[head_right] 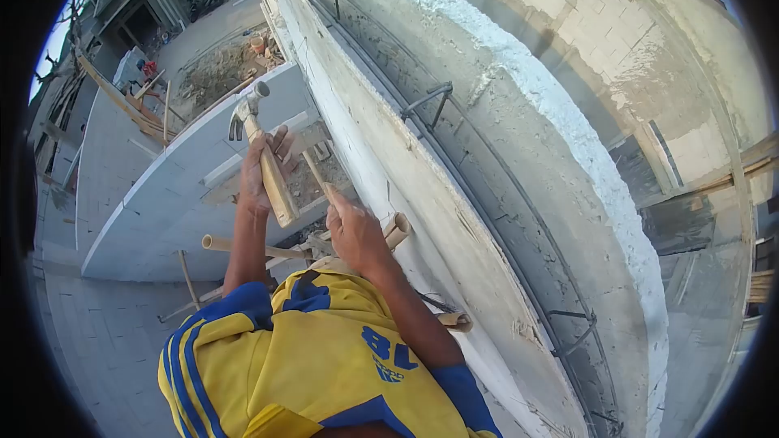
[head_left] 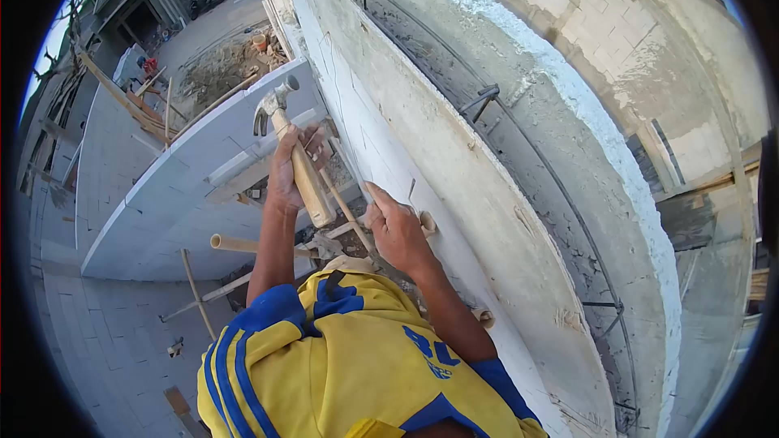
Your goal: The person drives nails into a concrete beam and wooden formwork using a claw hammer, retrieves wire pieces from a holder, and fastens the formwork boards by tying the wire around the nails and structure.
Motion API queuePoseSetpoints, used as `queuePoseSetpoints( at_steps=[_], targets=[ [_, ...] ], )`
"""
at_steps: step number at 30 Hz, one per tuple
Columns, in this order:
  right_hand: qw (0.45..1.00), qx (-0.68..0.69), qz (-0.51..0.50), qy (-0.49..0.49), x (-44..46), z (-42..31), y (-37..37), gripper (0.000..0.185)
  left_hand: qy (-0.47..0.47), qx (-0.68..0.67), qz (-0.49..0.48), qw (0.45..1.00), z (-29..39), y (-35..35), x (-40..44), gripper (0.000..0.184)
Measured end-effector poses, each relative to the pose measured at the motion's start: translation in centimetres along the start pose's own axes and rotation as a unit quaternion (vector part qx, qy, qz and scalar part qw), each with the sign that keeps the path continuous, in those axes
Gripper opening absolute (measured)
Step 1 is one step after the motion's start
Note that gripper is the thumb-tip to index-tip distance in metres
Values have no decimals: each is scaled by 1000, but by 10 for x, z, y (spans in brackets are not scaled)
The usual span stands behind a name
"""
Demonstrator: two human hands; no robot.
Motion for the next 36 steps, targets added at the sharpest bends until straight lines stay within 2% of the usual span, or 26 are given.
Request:
queuePoseSetpoints(
  at_steps=[1, 4, 6, 7, 9, 11, 12, 13, 14, 15, 16, 17, 19, 21, 22, 23, 24, 25, 26, 27, 29, 30, 31, 32, 35, 36],
  targets=[
    [1000, -8, -5, 21, -3, -11, -7, 41, 6, -16, -82, 997, 1, -24, -7, 23],
    [992, -103, 36, 67, -19, -34, -9, 42, 53, -56, -141, 987, 2, -79, -29, 24],
    [993, -91, -72, 8, -29, -42, -14, 43, 72, -203, -223, 951, 5, -110, -35, 23],
    [995, -95, -41, -6, -36, -43, -7, 43, 66, -215, -275, 935, 11, -116, -33, 23],
    [972, -130, 155, 119, -60, -71, 22, 46, 84, -228, -349, 905, 2, -140, -31, 23],
    [977, -56, 180, 98, -70, -87, 45, 51, -33, -26, -206, 978, 0, -131, -27, 25],
    [982, -61, 159, 82, -71, -104, 57, 54, -59, -6, -131, 990, -9, -135, -29, 28],
    [987, -57, 135, 62, -73, -109, 59, 58, -38, -1, -141, 989, -20, -146, -33, 28],
    [960, -197, 197, 30, -73, -114, 58, 64, -46, 24, -124, 991, -23, -151, -37, 29],
    [959, -190, 211, 19, -70, -111, 61, 64, -60, 50, -110, 991, -24, -154, -38, 31],
    [968, -183, 169, -30, -60, -102, 62, 65, -37, 113, -156, 981, -28, -143, -30, 44],
    [974, -172, 124, -76, -52, -92, 60, 67, -25, 123, -163, 979, -31, -138, -30, 44],
    [965, -169, 183, -87, -45, -69, 67, 62, -67, 202, -187, 959, -28, -141, -29, 52],
    [971, -72, 227, 19, -52, -54, 72, 49, -89, 222, -162, 957, -27, -141, -31, 69],
    [982, 25, 189, 3, -64, -51, 76, 40, -89, 217, -161, 959, -22, -133, -26, 75],
    [970, 51, 235, -27, -80, -39, 77, 40, -58, 230, -193, 952, -18, -125, -19, 92],
    [964, 140, 223, 24, -89, -35, 67, 39, -63, 266, -202, 941, -11, -130, -16, 104],
    [949, 218, 210, 86, -98, -34, 59, 38, -83, 275, -128, 949, -8, -155, -37, 111],
    [936, 256, 219, 104, -115, -31, 56, 41, -105, 267, -164, 944, -2, -159, -39, 91],
    [924, 275, 249, 88, -136, -23, 54, 41, -72, 281, -181, 940, 3, -154, -35, 91],
    [936, 252, 226, 92, -181, -15, 55, 45, -150, 493, -269, 813, 31, -161, -20, 65],
    [928, 293, 225, 48, -209, -8, 51, 47, -141, 498, -280, 808, 49, -159, -3, 65],
    [918, 331, 219, 4, -242, -1, 42, 50, -40, 331, -487, 807, 48, -180, 2, 60],
    [921, 299, 250, -20, -276, 3, 36, 51, 69, 136, -650, 744, 58, -197, -7, 56],
    [914, 262, 296, -88, -384, -4, 7, 48, 12, 237, -565, 790, 88, -221, 19, 54],
    [905, 205, 350, -128, -421, -13, -6, 48, -82, 462, -485, 738, 91, -234, 23, 51]
  ],
)
Point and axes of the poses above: each hand's wrist, its own x-axis towards the middle knuckle, its own y-axis out of the back of the hand, z = x × y, the point moved 8 cm from there along x, towards the middle knuckle, and after that the axes turned 15 degrees about -z, right-handed, at the moved point
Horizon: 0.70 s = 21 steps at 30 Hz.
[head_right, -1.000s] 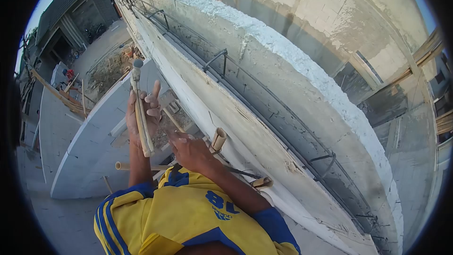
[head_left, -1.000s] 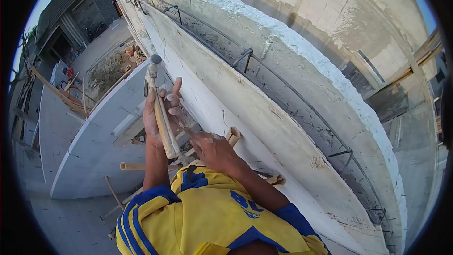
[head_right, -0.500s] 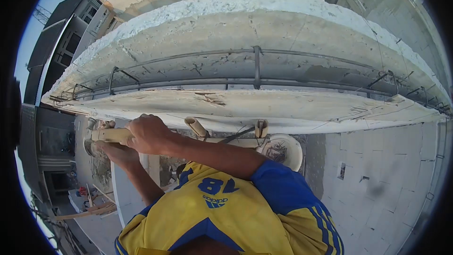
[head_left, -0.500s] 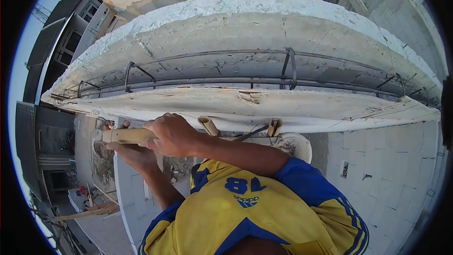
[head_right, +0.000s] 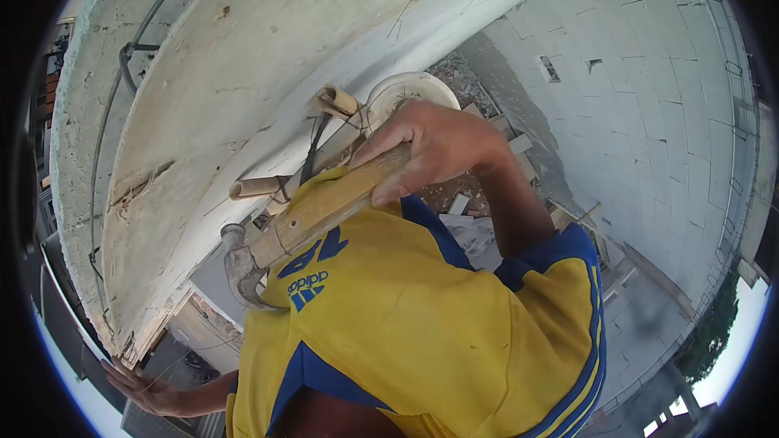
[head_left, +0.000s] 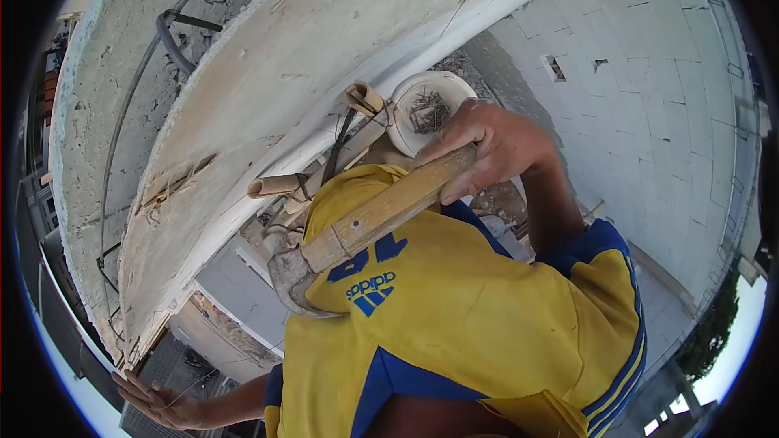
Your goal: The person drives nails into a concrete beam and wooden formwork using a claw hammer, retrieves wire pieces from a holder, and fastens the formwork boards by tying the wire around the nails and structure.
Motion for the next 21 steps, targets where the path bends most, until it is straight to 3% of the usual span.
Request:
queuePoseSetpoints(
  at_steps=[1, 2, 4, 5, 7, 8, 10, 12, 14, 16, 18, 19, 20, 21],
  targets=[
    [997, -15, 56, -42, -36, 0, 14, 48, 68, 244, 57, 966, 13, 6, 10, 49],
    [990, -30, 112, -83, -69, -4, 26, 47, 70, 245, 49, 966, 17, 22, 25, 49],
    [951, 1, 192, -242, -124, 6, 37, 44, 230, 381, 6, 896, -8, 82, 56, 45],
    [952, 4, 187, -242, -132, 9, 37, 44, 231, 429, 5, 873, -7, 105, 69, 45],
    [870, -86, 242, -421, -161, 31, 43, 39, 192, 517, 12, 834, -5, 151, 95, 44],
    [871, -85, 238, -422, -156, 42, 43, 39, 173, 555, 12, 814, -8, 166, 107, 43],
    [797, -132, 195, -556, -149, 89, 50, 32, 153, 611, 20, 776, -17, 208, 129, 43],
    [765, -206, 149, -592, -133, 148, 43, 31, 130, 657, 15, 743, -31, 250, 157, 42],
    [736, -264, 177, -598, -121, 195, 28, 34, 85, 689, -16, 719, -59, 273, 188, 42],
    [729, -264, 139, -616, -118, 258, 10, 37, 49, 709, -50, 701, -107, 289, 226, 43],
    [762, -235, 216, -563, -116, 293, -9, 41, 192, 660, 76, 722, -130, 312, 239, 34],
    [783, -210, 196, -552, -108, 308, -18, 40, 146, 592, 140, 780, -126, 299, 227, 35],
    [815, -161, 201, -520, -104, 327, -25, 39, 183, 592, 173, 765, -110, 270, 220, 34],
    [833, -229, 200, -463, -102, 346, -31, 40, 191, 584, 207, 761, -117, 280, 220, 34]
  ],
)
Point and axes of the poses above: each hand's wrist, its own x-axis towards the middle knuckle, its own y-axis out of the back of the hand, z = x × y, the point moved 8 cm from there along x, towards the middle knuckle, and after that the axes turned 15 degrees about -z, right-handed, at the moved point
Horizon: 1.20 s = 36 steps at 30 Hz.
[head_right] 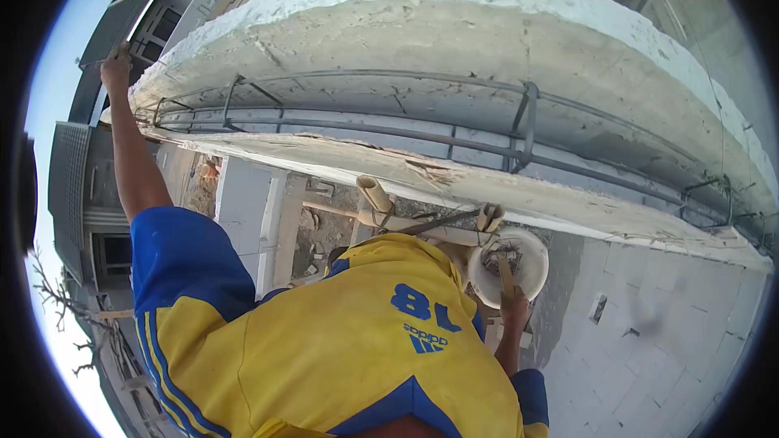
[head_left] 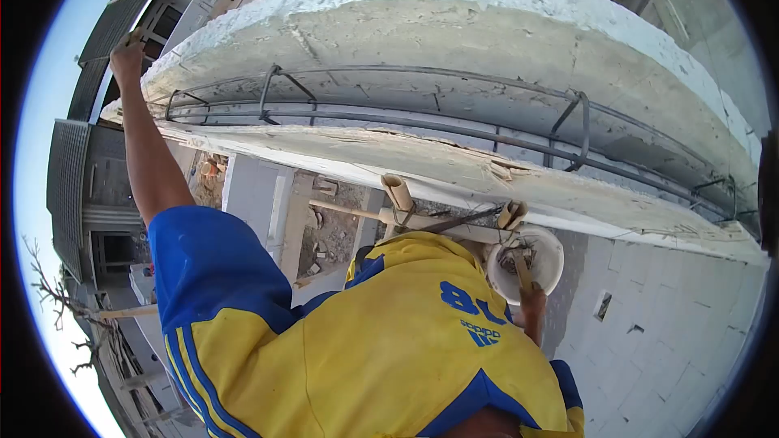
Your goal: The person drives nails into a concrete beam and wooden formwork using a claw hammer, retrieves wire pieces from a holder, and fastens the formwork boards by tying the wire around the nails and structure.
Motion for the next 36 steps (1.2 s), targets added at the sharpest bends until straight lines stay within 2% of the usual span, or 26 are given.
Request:
queuePoseSetpoints(
  at_steps=[1, 2, 3, 5, 6, 7, 9, 11, 12, 13, 14, 15, 16, 17, 19, 21, 22, 23, 24, 25, 26, 28, 29, 32, 34, 36],
  targets=[
    [1000, 2, 9, 27, -6, -15, 2, 35, 45, -103, 10, 994, 19, 8, -24, 32],
    [1000, -12, 19, 17, -9, -17, 4, 36, 31, -223, 22, 974, -1, -13, -13, 32],
    [999, -12, 9, 38, -2, -11, 4, 36, 61, -218, 21, 974, 12, -10, -25, 29],
    [986, -115, -118, 0, 0, -13, 5, 38, 72, -354, 22, 932, -14, -50, -7, 31],
    [967, -183, -173, -47, 1, -9, 6, 39, 68, -272, 25, 960, -2, -42, -15, 31],
    [955, -200, -218, -28, -17, -34, 24, 40, 99, -321, 34, 941, 15, -38, -34, 8],
    [932, -129, -316, 122, -81, -133, 80, 42, 79, -310, 50, 946, -19, -70, -4, 6],
    [850, -24, -378, 365, -165, -263, 160, 45, 96, -283, 49, 953, -25, -81, 2, 9],
    [847, -163, -454, 224, -185, -308, 179, 42, 70, -240, 48, 967, -31, -101, 12, 12],
    [805, -250, -422, 334, -247, -391, 224, 30, 43, -195, 49, 979, -33, -110, 20, 15],
    [641, -353, -518, 442, -236, -360, 236, 33, 70, -234, 58, 968, -30, -112, 9, 18],
    [628, -346, -413, 562, -314, -456, 292, 53, 92, -238, 68, 964, -29, -114, 10, 17],
    [604, -397, -287, 629, -346, -517, 306, 51, 114, -243, 77, 960, -29, -114, 10, 17],
    [685, -352, -199, 606, -350, -556, 319, 21, 117, -248, 80, 958, -30, -108, 8, 17],
    [583, -386, 31, 715, -370, -653, 311, 21, 30, -136, 67, 988, -15, -87, 5, 30],
    [421, -412, 187, 786, -363, -747, 292, 25, 15, -157, 54, 986, 2, -81, -5, 30],
    [370, -402, 253, 799, -344, -795, 283, 29, 4, -175, 39, 984, 10, -81, -8, 30],
    [399, -404, 245, 786, -331, -840, 263, 33, -1, -168, 20, 986, 11, -82, -8, 29],
    [468, -434, 223, 737, -319, -879, 233, 38, 5, -165, 22, 986, 9, -85, -11, 29],
    [345, -424, 291, 785, -310, -913, 203, 37, 1, -176, 22, 984, 9, -87, -12, 28],
    [324, -361, 326, 811, -291, -943, 177, 36, -4, -186, 26, 982, 9, -83, -11, 26],
    [492, -488, 236, 681, -230, -1031, 114, 38, -52, -208, 23, 976, 20, -62, -26, 25],
    [487, -488, 233, 685, -224, -1046, 92, 38, -104, -233, 7, 967, 29, -58, -32, 24],
    [460, -464, 235, 719, -208, -1070, 31, 36, -89, -241, 62, 964, 25, -58, -33, 21],
    [414, -300, 111, 852, -214, -1070, 16, 33, -38, -254, 51, 965, 8, -62, -26, 20],
    [422, -276, 83, 860, -210, -1078, 13, 33, -42, -323, -22, 945, 3, -77, -22, 23]
  ],
)
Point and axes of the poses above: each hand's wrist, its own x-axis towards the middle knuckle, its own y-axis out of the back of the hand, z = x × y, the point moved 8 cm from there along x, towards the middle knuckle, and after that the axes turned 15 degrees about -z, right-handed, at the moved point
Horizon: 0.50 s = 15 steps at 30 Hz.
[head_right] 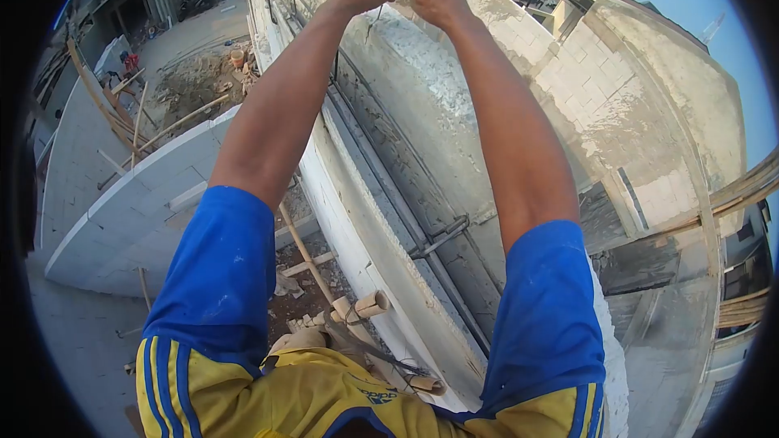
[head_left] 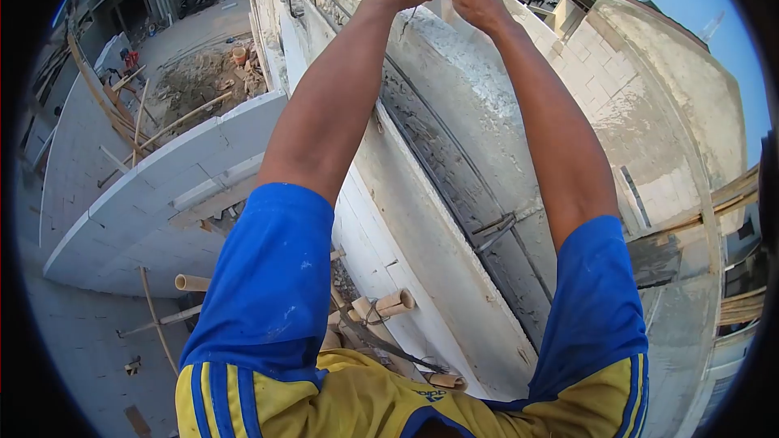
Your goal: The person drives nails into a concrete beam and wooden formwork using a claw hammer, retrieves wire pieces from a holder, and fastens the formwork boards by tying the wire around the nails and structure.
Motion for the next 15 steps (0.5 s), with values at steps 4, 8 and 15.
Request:
queuePoseSetpoints(
  at_steps=[4, 8, 15],
  targets=[
    [990, -111, -59, -56, -2, 3, -4, 29, 79, -42, -84, 992, -11, -9, -5, 21],
    [989, -145, 10, -18, -18, 21, 6, 31, 157, 61, -178, 969, 11, 14, -42, 34],
    [958, -214, 191, 19, -29, -18, 46, 20, 109, 76, -186, 974, 21, 59, -120, 25]
  ],
)
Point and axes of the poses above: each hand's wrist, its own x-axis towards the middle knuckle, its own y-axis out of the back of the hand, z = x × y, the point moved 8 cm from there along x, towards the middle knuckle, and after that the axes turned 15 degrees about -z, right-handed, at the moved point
